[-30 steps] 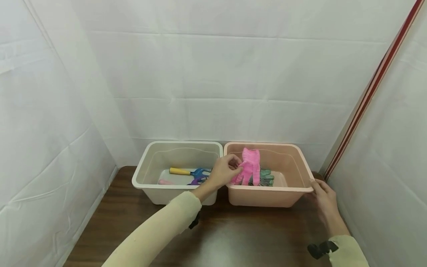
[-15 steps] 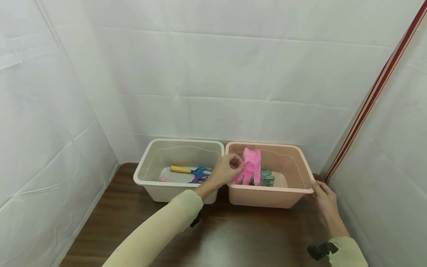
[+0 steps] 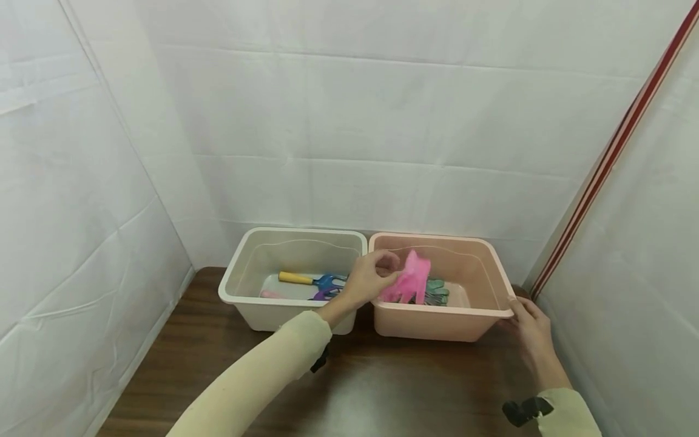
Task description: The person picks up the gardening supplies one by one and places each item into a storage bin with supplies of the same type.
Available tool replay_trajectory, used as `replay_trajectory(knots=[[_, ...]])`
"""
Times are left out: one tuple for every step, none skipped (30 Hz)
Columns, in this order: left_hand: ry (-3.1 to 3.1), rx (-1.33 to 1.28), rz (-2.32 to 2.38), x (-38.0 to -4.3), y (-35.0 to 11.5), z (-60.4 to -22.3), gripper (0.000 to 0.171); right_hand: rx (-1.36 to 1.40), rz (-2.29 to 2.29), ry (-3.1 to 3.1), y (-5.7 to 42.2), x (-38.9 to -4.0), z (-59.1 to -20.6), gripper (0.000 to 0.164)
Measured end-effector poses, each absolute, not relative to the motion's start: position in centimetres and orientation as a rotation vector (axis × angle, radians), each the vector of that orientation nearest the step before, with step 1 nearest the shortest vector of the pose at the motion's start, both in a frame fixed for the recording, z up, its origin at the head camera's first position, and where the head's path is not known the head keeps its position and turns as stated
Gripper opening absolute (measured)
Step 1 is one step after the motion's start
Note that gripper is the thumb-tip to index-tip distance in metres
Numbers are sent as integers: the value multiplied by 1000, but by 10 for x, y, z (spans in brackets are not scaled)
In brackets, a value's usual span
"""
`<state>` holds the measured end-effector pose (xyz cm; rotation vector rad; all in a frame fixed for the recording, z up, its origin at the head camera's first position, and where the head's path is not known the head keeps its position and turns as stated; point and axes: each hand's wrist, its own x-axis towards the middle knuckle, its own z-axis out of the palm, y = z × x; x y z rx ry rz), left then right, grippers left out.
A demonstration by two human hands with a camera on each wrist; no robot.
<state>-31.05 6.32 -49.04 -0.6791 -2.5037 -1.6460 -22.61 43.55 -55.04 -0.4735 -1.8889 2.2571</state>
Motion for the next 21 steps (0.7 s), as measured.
replay_trajectory(knots=[[-2499,-682,-1658,-310,63,-490,36,-465,2267,-1881,436,-226,-551,13],[-2498,-679,-1665,-309,63,-489,43,-457,2270,-1881,437,-226,-551,13],[-2495,-677,-1676,-308,63,-489,50,-449,2274,-1877,437,-226,-551,13],[-2495,-671,-1678,-308,64,-489,56,-441,2282,-1871,438,-225,-552,13],[-2498,-665,-1672,-307,64,-488,60,-434,2288,-1865,438,-225,-552,12],[-2499,-661,-1668,-307,64,-487,63,-430,2289,-1862,439,-226,-552,11],[-2498,-660,-1665,-307,65,-487,64,-428,2292,-1856,440,-226,-553,10],[-2481,-667,-1674,-308,65,-486,65,-428,2287,-1856,440,-226,-552,9],[-2467,-670,-1676,-308,66,-486,65,-432,2281,-1861,441,-227,-552,10],[-2457,-670,-1669,-309,66,-485,64,-437,2268,-1873,441,-228,-550,10],[-2439,-678,-1670,-310,66,-485,63,-439,2257,-1884,441,-229,-549,10],[-2416,-680,-1676,-310,66,-484,63,-440,2233,-1913,442,-230,-549,10],[-2392,-684,-1677,-310,66,-485,61,-444,2209,-1943,442,-230,-548,12],[-2367,-690,-1681,-310,67,-485,59,-448,2153,-2006,443,-229,-547,17],[-2354,-690,-1681,-309,66,-484,58,-454,2098,-2069,443,-228,-547,23],[-2340,-697,-1690,-308,65,-483,57,-458,2063,-2108,443,-226,-546,29],[-2332,-701,-1694,-306,64,-482,56,-460,2001,-2174,443,-225,-546,38],[-2326,-711,-1700,-304,62,-479,54,-467,1912,-2255,443,-223,-545,46],[-2327,-731,-1706,-302,59,-476,53,-465,1831,-2322,443,-223,-544,53],[-2335,-758,-1705,-300,54,-472,52,-462,1736,-2392,442,-223,-543,59],[-2352,-785,-1696,-298,50,-466,52,-447,1664,-2443,442,-223,-541,61]])
